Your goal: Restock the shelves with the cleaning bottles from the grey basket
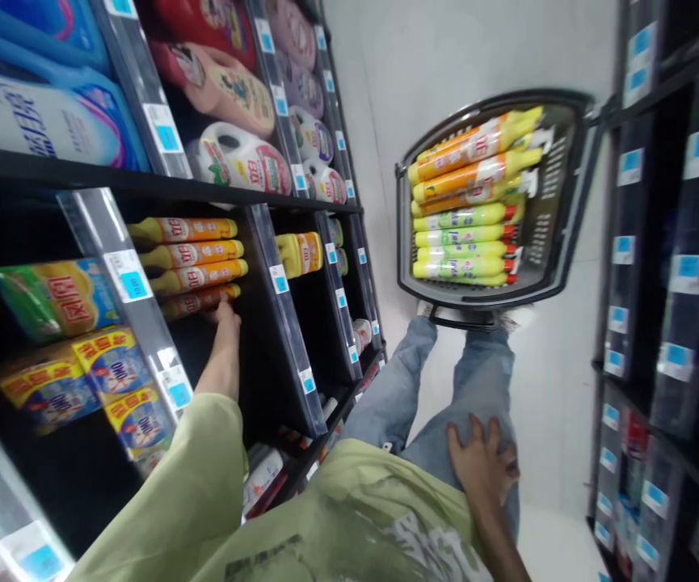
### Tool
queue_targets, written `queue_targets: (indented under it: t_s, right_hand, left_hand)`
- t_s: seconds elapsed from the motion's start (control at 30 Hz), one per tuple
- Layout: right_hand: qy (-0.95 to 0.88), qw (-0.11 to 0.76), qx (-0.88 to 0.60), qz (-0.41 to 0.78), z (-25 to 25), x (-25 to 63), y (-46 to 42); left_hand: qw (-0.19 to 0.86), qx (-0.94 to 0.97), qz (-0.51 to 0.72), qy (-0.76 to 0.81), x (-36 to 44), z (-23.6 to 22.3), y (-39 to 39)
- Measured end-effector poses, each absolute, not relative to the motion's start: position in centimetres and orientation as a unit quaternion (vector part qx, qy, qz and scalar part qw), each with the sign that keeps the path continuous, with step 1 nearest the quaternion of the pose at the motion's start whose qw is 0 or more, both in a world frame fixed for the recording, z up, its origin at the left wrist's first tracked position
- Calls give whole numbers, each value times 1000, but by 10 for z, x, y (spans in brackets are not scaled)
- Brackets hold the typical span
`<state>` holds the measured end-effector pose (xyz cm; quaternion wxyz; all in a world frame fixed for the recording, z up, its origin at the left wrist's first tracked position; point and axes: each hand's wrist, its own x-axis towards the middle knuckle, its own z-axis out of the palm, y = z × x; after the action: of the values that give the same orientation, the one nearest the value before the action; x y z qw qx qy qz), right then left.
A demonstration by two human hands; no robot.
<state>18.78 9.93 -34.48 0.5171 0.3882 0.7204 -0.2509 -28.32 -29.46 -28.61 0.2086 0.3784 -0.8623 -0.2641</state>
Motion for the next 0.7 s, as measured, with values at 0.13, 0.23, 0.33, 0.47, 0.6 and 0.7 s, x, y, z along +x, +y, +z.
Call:
queue_targets:
  t_s: [0.13,0.23,0.33,0.47,0.6,0.7]
  right_hand:
    - [718,528,385,-239,-341,175,98]
    - [724,516,393,-234,-344,171,99]
    - [724,503,402,-248,-349,174,103]
    - [729,451,430,-284,-357,185,110]
    - [735,361,471,-329,-364,196,112]
    - [745,313,480,-341,-368,201,108]
  left_hand:
    - [265,409,-183,-854,-257,-297,-258]
    - [216,332,-172,-902,-226,-308,-218]
    - [83,176,-197,-961,-201,-321,-167]
    - [-166,-68,-224,-958,-210,-356,-87]
    - [-320,-257,-129,-903,-259,-418,4]
    - [-333,-268,-99,-899,-296,-470,72]
